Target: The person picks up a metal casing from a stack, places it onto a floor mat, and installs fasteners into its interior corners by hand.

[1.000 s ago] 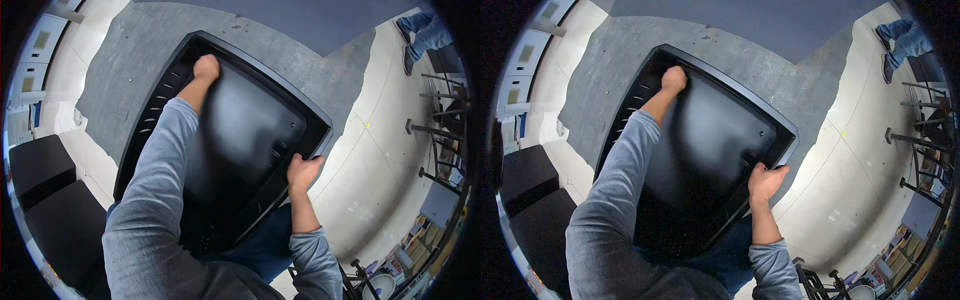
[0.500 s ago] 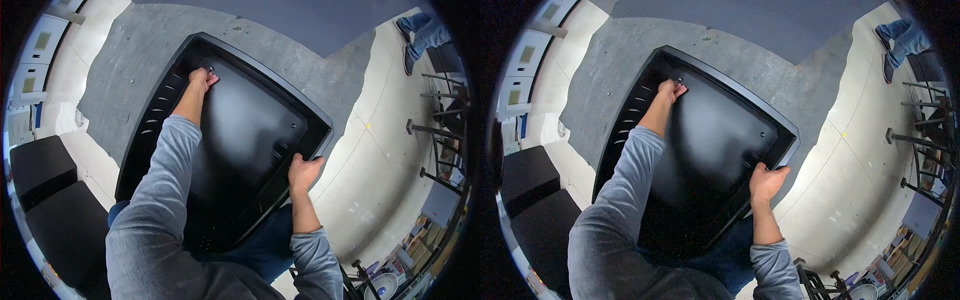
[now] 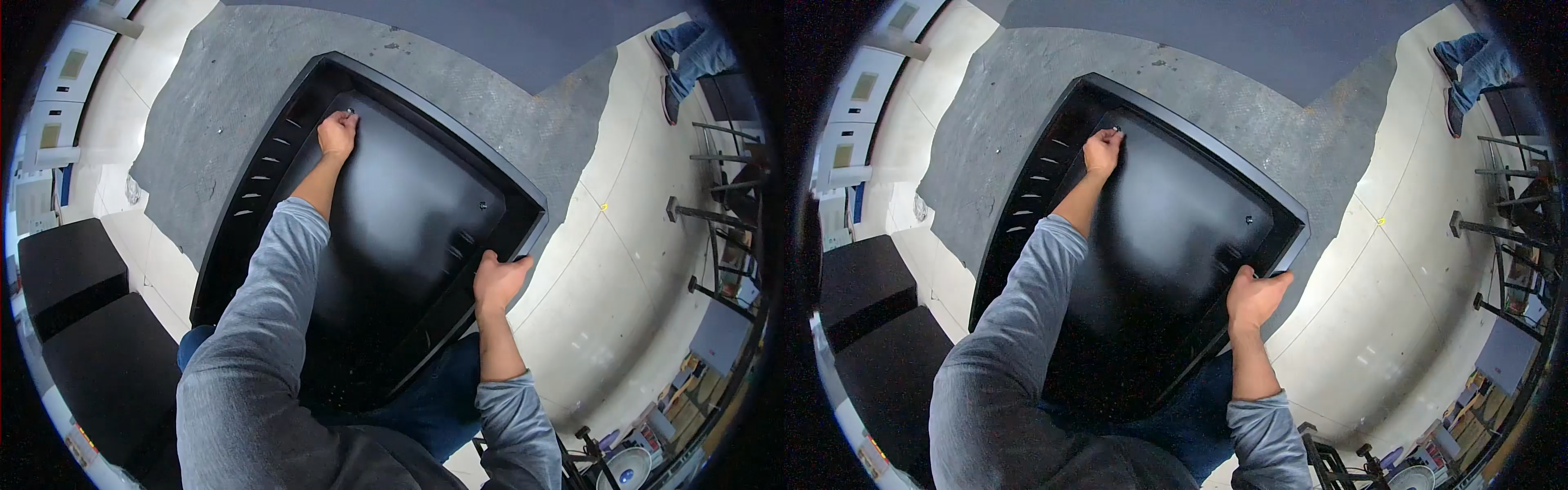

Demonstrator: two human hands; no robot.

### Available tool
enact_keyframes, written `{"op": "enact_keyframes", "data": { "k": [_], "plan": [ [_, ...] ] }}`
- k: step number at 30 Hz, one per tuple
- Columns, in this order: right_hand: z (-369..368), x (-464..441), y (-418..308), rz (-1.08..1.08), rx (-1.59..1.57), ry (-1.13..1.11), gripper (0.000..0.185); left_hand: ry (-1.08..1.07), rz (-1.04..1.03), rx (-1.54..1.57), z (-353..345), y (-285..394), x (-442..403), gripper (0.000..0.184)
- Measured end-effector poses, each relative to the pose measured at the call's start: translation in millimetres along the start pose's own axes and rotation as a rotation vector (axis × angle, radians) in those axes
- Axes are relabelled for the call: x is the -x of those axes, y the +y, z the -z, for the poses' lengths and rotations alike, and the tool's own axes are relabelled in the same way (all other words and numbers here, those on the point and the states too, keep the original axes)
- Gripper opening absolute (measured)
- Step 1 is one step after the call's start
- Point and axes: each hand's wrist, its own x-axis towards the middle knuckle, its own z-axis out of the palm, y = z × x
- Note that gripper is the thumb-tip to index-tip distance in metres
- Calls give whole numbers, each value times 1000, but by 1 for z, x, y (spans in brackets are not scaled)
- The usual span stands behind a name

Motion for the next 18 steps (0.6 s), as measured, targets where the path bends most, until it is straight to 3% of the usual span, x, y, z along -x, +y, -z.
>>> {"op": "enact_keyframes", "data": {
  "k": [3, 6, 7, 8, 10, 13, 18],
  "plan": [
    [0, 1, 0, -15, -8, 8, 43, -84, -152, -82, 7, 20, 15, 32],
    [-4, -2, 6, 17, 19, 24, 45, 22, -235, 2, 1, 15, 12, 24],
    [-3, -1, 6, 27, 20, 30, 46, 191, -190, -1, 2, 21, 12, 18],
    [-4, -1, 6, 36, 20, 35, 47, 248, -193, -64, 3, 9, 5, 23],
    [-3, -2, 5, 44, 24, 35, 49, 101, -167, -256, 7, -3, -4, 29],
    [-3, -2, 5, 50, 31, 34, 50, -38, -420, -261, 11, -15, -21, 29],
    [-6, -3, 9, 69, 14, 56, 50, -354, -606, -741, 30, 15, -38, 24]
  ]
}}
